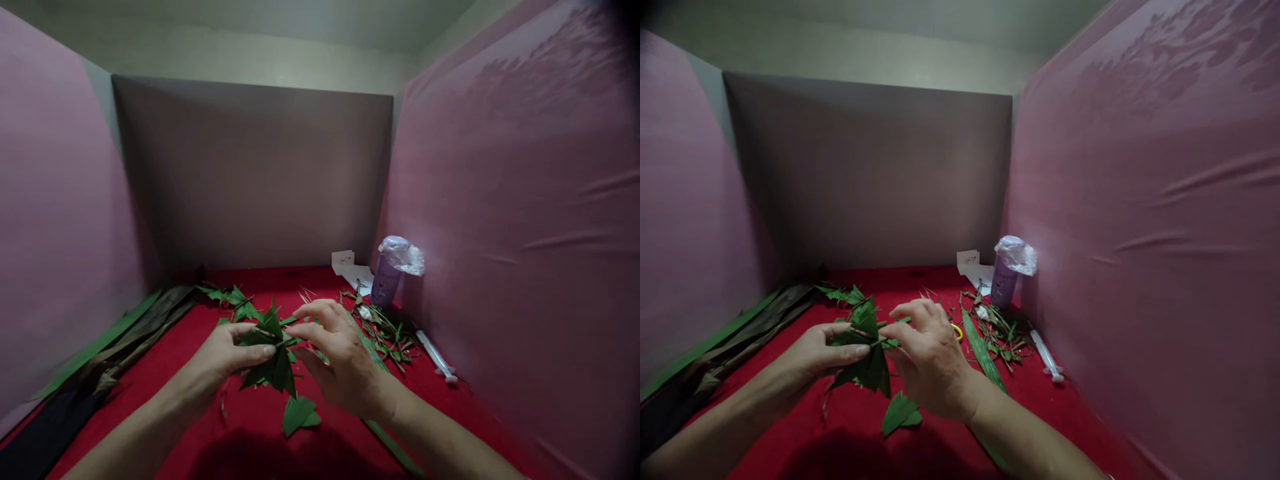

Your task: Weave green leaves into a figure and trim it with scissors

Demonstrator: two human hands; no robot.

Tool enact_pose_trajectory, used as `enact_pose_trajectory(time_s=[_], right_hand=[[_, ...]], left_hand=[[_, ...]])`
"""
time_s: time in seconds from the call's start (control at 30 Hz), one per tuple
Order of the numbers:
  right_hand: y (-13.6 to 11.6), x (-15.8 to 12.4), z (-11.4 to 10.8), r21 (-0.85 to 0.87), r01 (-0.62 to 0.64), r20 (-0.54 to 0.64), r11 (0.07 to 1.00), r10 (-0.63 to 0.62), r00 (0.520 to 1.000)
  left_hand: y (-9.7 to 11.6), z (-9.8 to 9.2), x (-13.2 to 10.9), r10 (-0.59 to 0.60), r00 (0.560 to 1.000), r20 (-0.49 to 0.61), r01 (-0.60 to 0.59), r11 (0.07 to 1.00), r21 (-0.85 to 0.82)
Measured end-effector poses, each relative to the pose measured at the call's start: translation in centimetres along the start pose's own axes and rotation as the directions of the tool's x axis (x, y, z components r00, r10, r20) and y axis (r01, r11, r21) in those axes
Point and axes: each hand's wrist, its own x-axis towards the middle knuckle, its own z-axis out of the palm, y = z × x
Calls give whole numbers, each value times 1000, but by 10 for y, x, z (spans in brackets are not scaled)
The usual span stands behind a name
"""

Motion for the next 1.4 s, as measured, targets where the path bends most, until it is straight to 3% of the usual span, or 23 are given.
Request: enact_pose_trajectory(time_s=[0.2,0.33,0.4,0.47,0.5,0.57,0.6,0.63,0.73,0.8,0.87,0.97,1.03,1.13,1.2,1.27,1.3,1.33,1.4], right_hand=[[2,-8,11,-319,78,31,945,-71,997],[6,-15,17,-401,124,12,908,-131,991],[8,-17,18,-377,85,-22,922,-101,995],[11,-19,17,-328,8,-85,944,-38,996],[12,-20,16,-299,-34,-118,954,-2,993],[14,-22,15,-234,-106,-157,967,70,985],[15,-23,15,-200,-134,-166,971,101,981],[16,-24,16,-168,-157,-170,973,128,977],[16,-25,18,-89,-205,-181,975,186,966],[16,-26,20,-56,-227,-191,972,212,958],[15,-26,22,-39,-232,-196,972,220,955],[14,-26,22,-36,-224,-195,974,213,957],[13,-25,22,-47,-223,-198,974,209,958],[16,-21,19,-111,-200,-195,974,175,965],[20,-17,16,-180,-178,-180,967,145,973],[27,-14,12,-241,-168,-164,956,131,978],[32,-13,9,-262,-167,-160,950,128,979],[37,-11,7,-277,-169,-155,946,129,979],[47,-8,4,-290,-158,-133,944,124,983]], left_hand=[[-5,1,2,-16,1000,25,15,999,37],[-1,4,1,-3,997,77,-7,992,129],[3,3,-1,67,997,32,-71,986,153],[4,0,-4,208,972,-109,-185,965,188],[4,-3,-7,298,933,-203,-253,941,223],[0,-7,-12,476,801,-363,-368,870,329],[-3,-9,-14,543,738,-400,-406,831,379],[-6,-10,-16,586,705,-398,-434,802,411],[-17,-10,-18,687,652,-321,-533,716,451],[-24,-9,-16,797,539,-272,-605,591,533],[-30,-8,-14,891,426,-155,-628,415,658],[-35,-6,-12,944,327,34,-616,186,766],[-38,-7,-13,963,263,54,-593,117,797],[-41,-11,-15,982,188,12,-556,96,826],[-43,-16,-13,983,181,-15,-565,117,817],[-44,-21,-7,971,230,-63,-592,191,783],[-44,-23,-2,955,281,-100,-603,256,755],[-44,-25,3,921,363,-142,-605,349,716],[-44,-28,12,796,563,-222,-570,569,593]])
